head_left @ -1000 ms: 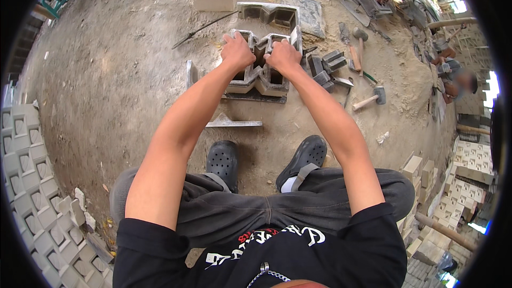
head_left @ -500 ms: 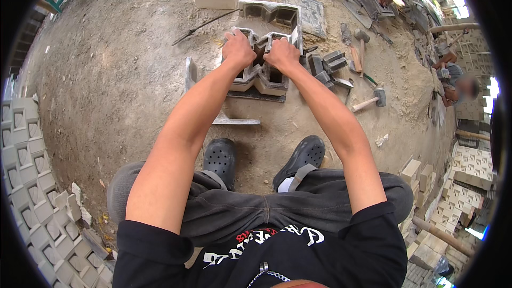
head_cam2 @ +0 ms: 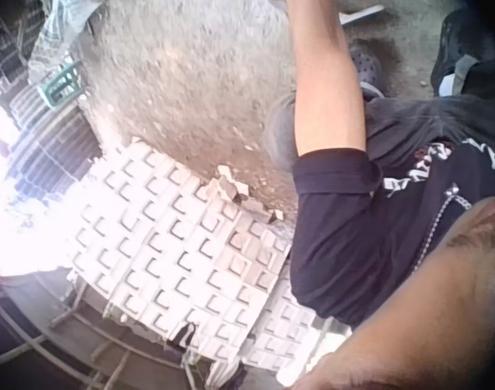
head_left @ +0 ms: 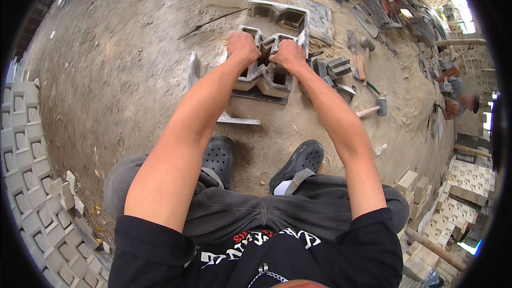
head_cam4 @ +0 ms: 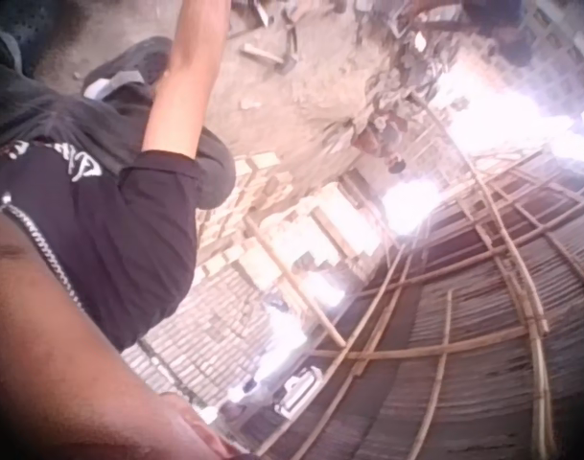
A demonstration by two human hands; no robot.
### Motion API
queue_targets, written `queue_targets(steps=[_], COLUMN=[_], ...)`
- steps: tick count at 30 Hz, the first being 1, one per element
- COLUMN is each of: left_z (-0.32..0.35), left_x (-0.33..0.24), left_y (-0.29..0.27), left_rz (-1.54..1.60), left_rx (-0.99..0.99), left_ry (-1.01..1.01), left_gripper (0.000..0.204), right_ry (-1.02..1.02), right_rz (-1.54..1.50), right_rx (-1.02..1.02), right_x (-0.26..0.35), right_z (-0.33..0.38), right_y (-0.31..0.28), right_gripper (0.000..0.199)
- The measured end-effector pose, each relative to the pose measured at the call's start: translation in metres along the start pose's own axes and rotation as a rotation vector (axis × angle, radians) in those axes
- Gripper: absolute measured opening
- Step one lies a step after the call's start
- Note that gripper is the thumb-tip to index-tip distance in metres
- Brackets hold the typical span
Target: The person uses a rubber mallet and a metal tool to detach a cast decorative building block from its mold, then lifts the finished block and places it on the ground with others.
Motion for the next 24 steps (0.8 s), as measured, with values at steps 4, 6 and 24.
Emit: queue_targets(steps=[4,6,24], left_z=[0.003,0.002,0.001], left_x=[-0.005,-0.005,-0.015], left_y=[-0.008,-0.010,-0.019], left_rz=[-0.049,-0.078,-0.104], left_rx=[0.032,0.043,-0.037], left_ry=[0.156,0.213,0.265], left_gripper=[0.056,0.054,0.054], right_ry=[-0.037,-0.049,-0.073], right_rz=[0.018,0.020,0.024], right_rx=[-0.001,0.000,-0.025], right_x=[-0.001,-0.001,-0.005], right_z=[-0.002,-0.004,-0.001], right_y=[-0.001,-0.002,-0.007], right_gripper=[0.045,0.045,0.048])
Point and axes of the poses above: each hand's wrist, its own z-axis away from the middle knuckle, its own y-axis out of the palm, x = y × z, the point moved 5 cm from there along -z, towards the middle knuckle, and after that the axes turned 15 degrees about y, right-handed, at the moved point
